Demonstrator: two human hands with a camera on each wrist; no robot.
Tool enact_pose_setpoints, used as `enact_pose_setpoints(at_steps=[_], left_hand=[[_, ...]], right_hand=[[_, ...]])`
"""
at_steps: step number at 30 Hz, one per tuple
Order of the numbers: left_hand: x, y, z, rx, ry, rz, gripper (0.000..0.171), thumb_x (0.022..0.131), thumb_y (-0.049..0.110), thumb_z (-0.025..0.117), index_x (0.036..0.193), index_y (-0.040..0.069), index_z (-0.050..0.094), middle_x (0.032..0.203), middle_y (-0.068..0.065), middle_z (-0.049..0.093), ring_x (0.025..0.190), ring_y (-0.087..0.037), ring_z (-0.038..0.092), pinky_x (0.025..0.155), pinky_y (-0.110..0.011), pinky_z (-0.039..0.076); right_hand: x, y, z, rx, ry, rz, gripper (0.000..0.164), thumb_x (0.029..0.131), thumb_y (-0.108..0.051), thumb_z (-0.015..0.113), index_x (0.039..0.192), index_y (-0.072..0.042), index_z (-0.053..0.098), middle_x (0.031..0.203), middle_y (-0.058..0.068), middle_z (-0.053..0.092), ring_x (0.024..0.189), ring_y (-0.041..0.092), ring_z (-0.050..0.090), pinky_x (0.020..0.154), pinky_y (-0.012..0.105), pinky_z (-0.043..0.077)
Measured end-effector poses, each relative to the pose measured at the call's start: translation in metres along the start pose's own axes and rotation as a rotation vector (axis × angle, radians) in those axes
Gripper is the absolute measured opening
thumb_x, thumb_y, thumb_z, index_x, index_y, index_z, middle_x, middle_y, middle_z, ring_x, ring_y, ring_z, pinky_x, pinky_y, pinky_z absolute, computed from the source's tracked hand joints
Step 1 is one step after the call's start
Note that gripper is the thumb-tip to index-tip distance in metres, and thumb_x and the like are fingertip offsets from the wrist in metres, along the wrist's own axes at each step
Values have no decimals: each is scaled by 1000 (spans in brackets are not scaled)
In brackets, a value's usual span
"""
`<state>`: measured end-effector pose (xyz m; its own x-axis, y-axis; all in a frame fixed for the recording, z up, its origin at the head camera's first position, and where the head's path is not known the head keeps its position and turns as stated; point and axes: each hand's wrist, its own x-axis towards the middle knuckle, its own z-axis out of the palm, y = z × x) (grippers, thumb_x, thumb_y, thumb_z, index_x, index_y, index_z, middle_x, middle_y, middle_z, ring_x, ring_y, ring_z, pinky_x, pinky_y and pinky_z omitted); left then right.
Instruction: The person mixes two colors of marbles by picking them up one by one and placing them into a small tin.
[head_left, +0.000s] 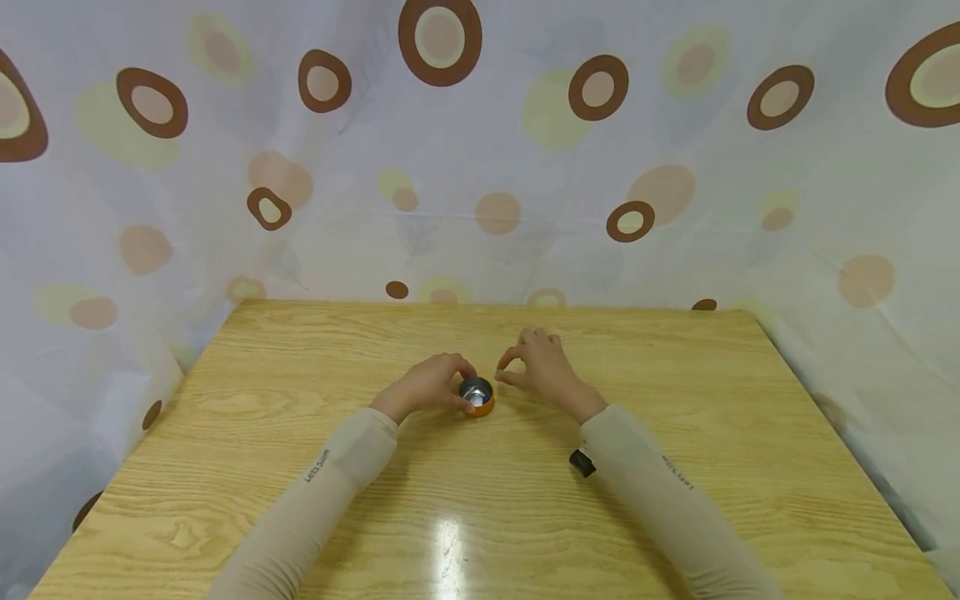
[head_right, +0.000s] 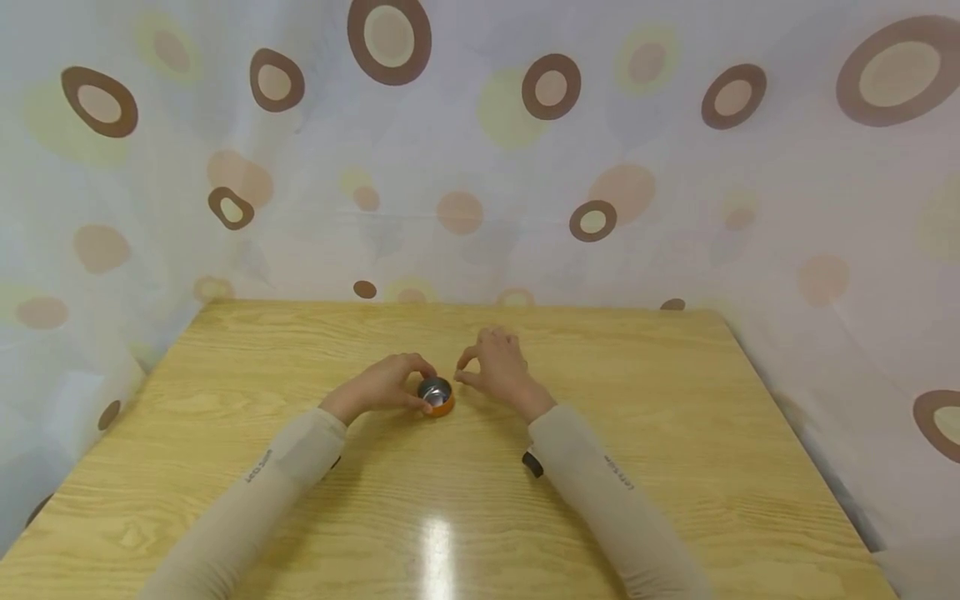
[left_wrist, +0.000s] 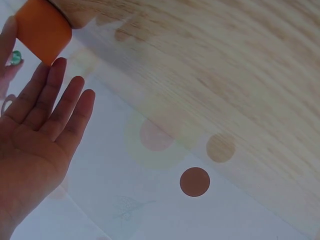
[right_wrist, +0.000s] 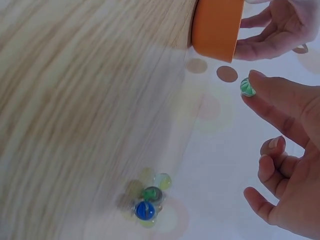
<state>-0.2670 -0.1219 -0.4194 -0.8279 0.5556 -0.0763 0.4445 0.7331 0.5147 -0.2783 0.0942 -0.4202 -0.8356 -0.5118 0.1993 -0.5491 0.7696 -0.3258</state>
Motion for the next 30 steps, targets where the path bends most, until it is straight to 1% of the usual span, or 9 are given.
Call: enact_pose_setpoints(at_steps=[5, 10, 17, 23, 30], left_hand=[[1, 0, 2, 2, 2, -15, 44, 76, 23, 84, 112, 6, 67, 110, -4, 62, 104, -22, 58, 92, -38, 47], [1, 0, 2, -4, -5, -27, 44, 76, 23, 84, 112, 6, 67, 109, -4, 62, 102, -20, 58, 91, -38, 47], [0, 2, 0, -3, -11, 1, 43, 77, 23, 83, 112, 5, 67, 109, -4, 62, 101, -20, 58, 91, -37, 47], [0, 1, 1, -3, -7, -8, 43, 76, 23, 83, 112, 5, 67, 108, -4, 61, 101, -22, 58, 90, -38, 48], [1, 1, 0, 18, 1, 9, 43, 76, 23, 83, 112, 5, 68, 106, -4, 61, 98, -21, 58, 89, -38, 48]], right_hand=[[1, -8, 2, 11, -19, 1, 18, 85, -32, 74, 93, -16, 77, 91, 10, 54, 81, 22, 40, 79, 43, 29], [1, -13, 4, 11, -22, -20, 20, 85, -33, 74, 95, -15, 77, 89, 9, 55, 79, 21, 39, 78, 42, 29], [2, -16, 9, 16, -32, -37, 19, 86, -32, 74, 96, -16, 77, 90, 10, 54, 80, 21, 39, 79, 42, 31], [3, -20, 8, 23, -35, -40, 19, 85, -31, 74, 95, -16, 77, 90, 9, 54, 79, 20, 38, 80, 43, 31], [4, -24, 9, 22, -48, -42, 20, 86, -31, 74, 96, -15, 77, 90, 10, 54, 79, 20, 38, 81, 43, 31]])
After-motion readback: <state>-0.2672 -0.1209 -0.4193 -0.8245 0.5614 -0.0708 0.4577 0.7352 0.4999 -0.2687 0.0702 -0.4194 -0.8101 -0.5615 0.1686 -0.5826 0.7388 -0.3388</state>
